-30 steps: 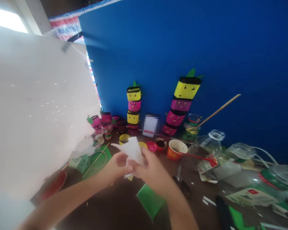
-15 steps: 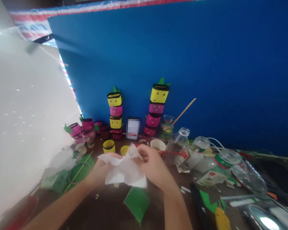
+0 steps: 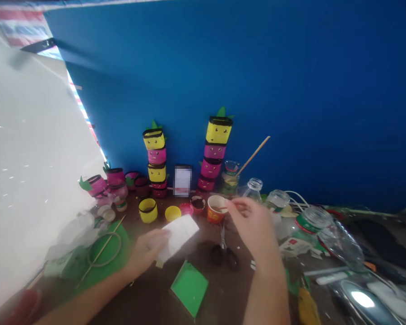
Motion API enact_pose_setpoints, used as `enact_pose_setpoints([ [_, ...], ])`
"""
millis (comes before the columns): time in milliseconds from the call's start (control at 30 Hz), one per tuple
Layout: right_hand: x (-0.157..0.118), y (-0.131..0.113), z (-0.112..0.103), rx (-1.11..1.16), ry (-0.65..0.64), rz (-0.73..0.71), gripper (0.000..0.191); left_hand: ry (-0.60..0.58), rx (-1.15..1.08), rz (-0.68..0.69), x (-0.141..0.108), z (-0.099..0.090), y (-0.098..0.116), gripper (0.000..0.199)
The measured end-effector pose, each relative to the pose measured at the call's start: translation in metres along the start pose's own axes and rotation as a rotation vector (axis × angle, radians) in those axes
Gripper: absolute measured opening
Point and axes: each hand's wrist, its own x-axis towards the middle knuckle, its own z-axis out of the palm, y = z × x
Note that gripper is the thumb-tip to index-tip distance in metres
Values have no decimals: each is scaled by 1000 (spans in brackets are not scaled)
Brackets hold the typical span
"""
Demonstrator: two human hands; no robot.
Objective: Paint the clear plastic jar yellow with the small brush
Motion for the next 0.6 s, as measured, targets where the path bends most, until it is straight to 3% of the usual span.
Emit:
enact_pose_setpoints([
  [100,8,-2,11,-73,-86,11,34,-60,-27,45,-6,7,-9,23],
  [233,13,3,10,-295,-24,-1,40,-82,-116,-15,-4,8,-16,21],
  [333,14,6,5,-259,-52,22,38,-91,-175,-86,-2,6,-17,26],
  [467,7,1,-6,-259,66,85,35,-88,-180,-95,-3,4,-16,28],
  [600,2,-3,-17,-209,32,98,33,-89,-125,-91,-5,0,-19,31],
])
